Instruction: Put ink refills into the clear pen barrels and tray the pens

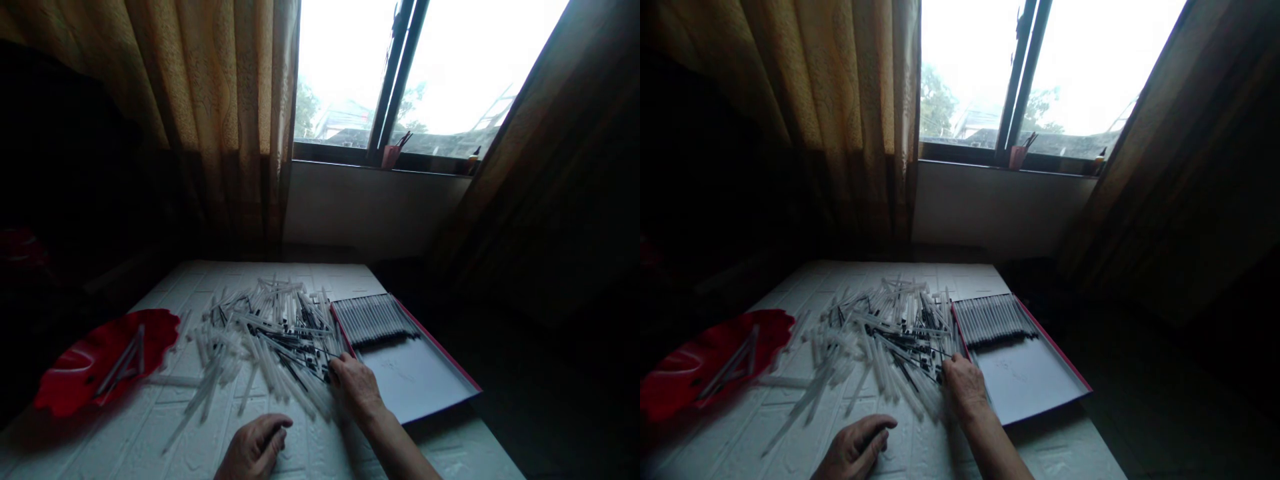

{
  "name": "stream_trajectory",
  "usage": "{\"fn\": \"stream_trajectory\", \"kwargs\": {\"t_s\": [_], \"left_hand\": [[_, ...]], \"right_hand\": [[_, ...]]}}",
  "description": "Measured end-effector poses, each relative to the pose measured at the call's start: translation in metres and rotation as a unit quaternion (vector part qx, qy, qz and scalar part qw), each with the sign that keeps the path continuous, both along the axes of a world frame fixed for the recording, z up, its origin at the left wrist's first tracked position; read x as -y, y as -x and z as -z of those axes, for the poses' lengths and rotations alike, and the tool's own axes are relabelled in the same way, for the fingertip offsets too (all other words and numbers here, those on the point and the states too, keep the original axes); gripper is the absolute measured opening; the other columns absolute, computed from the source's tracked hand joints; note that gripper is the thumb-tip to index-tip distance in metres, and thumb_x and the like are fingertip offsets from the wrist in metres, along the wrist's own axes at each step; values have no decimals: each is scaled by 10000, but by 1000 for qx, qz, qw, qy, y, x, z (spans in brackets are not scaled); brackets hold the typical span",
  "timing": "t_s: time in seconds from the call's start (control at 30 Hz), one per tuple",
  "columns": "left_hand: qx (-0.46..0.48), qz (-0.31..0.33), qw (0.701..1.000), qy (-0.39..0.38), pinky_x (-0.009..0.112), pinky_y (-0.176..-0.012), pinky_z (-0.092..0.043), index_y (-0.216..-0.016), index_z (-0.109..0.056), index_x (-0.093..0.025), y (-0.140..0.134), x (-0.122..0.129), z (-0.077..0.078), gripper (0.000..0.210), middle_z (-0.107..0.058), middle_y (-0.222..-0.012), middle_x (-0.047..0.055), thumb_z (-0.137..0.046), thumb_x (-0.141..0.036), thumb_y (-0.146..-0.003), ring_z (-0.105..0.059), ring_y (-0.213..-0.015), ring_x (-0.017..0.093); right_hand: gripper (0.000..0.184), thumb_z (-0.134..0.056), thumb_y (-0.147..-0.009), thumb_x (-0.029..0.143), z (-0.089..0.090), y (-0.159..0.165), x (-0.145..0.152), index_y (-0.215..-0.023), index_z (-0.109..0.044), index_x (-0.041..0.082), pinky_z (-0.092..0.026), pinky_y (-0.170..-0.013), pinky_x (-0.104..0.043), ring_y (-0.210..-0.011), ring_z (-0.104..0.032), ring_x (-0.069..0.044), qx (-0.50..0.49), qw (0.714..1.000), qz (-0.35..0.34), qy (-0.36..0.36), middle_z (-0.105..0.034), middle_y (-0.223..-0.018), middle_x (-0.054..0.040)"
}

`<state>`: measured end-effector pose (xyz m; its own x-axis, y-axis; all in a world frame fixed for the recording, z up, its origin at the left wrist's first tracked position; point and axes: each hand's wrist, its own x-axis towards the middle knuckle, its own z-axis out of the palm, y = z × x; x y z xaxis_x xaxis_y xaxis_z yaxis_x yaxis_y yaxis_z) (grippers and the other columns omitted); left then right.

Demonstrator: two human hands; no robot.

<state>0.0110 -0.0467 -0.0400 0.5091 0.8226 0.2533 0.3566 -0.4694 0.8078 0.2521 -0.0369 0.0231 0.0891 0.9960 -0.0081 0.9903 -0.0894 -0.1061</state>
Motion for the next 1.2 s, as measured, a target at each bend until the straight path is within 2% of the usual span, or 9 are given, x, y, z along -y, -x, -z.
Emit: {"fn": "stream_trajectory", "kwargs": {"t_s": [0.13,0.23,0.33,0.4,0.5,0.63,0.77,0.97,1.2], "left_hand": [[-20,-7,1000,15,173,-691,-560,-963,-732,-229,-1,-2,-3,252,-780,-847,22,-517,-327,-874,-724,-714,143],[-56,-9,998,21,200,-758,-555,-930,-746,-234,-4,-8,-14,230,-780,-894,22,-535,-254,-842,-727,-823,167],[-136,-9,990,-37,188,-714,-545,-919,-745,-241,-10,-23,-33,230,-763,-846,8,-543,-171,-836,-715,-776,151],[-245,-21,960,-136,192,-765,-528,-989,-726,-259,-16,-40,-46,254,-749,-915,5,-526,-147,-878,-698,-833,141],[-299,-57,936,-179,316,-833,-499,-1003,-721,-231,-26,-72,-59,289,-710,-997,68,-521,-74,-866,-646,-961,227],[-343,-49,913,-214,326,-828,-473,-855,-723,-219,-34,-108,-57,226,-690,-959,61,-579,-46,-828,-621,-965,235],[-345,-20,902,-258,331,-814,-488,-795,-683,-210,-33,-123,-53,189,-685,-905,49,-598,-43,-826,-637,-910,227],[-252,23,904,-344,319,-811,-524,-943,-633,-224,-24,-94,-54,152,-710,-872,23,-546,-106,-902,-679,-855,198],[-128,-41,910,-392,322,-718,-585,-1023,-584,-199,-18,-46,-49,241,-732,-852,47,-347,-242,-1024,-719,-766,187]], "right_hand": [[186,-516,-921,212,-2,-11,11,-902,-697,252,-443,-639,-216,-801,-688,-167,-26,999,12,-36,-691,-951,-27],[213,-478,-928,263,5,-26,24,-900,-687,235,-478,-653,-228,-770,-693,-175,-122,986,14,-116,-696,-919,-36],[288,-449,-936,397,16,-34,40,-909,-674,218,-519,-650,-246,-727,-699,-198,-266,938,34,-219,-719,-844,-54],[350,-445,-936,492,21,-32,51,-909,-663,219,-530,-608,-245,-653,-695,-200,-340,902,82,-254,-722,-757,-44],[410,-474,-907,590,22,-23,64,-889,-661,225,-529,-541,-229,-556,-675,-185,-406,862,125,-276,-718,-695,-28],[442,-517,-871,635,16,-15,73,-867,-680,224,-530,-529,-216,-536,-661,-171,-444,840,119,-290,-727,-708,-32],[461,-544,-845,652,11,-15,75,-841,-693,216,-523,-518,-209,-532,-663,-171,-462,820,150,-303,-716,-684,-27],[393,-577,-856,584,3,-11,80,-864,-705,213,-498,-541,-191,-570,-644,-161,-475,783,183,-359,-665,-617,0],[294,-605,-867,492,-11,2,83,-866,-723,224,-491,-550,-183,-548,-620,-138,-492,772,148,-374,-644,-604,16]]}}
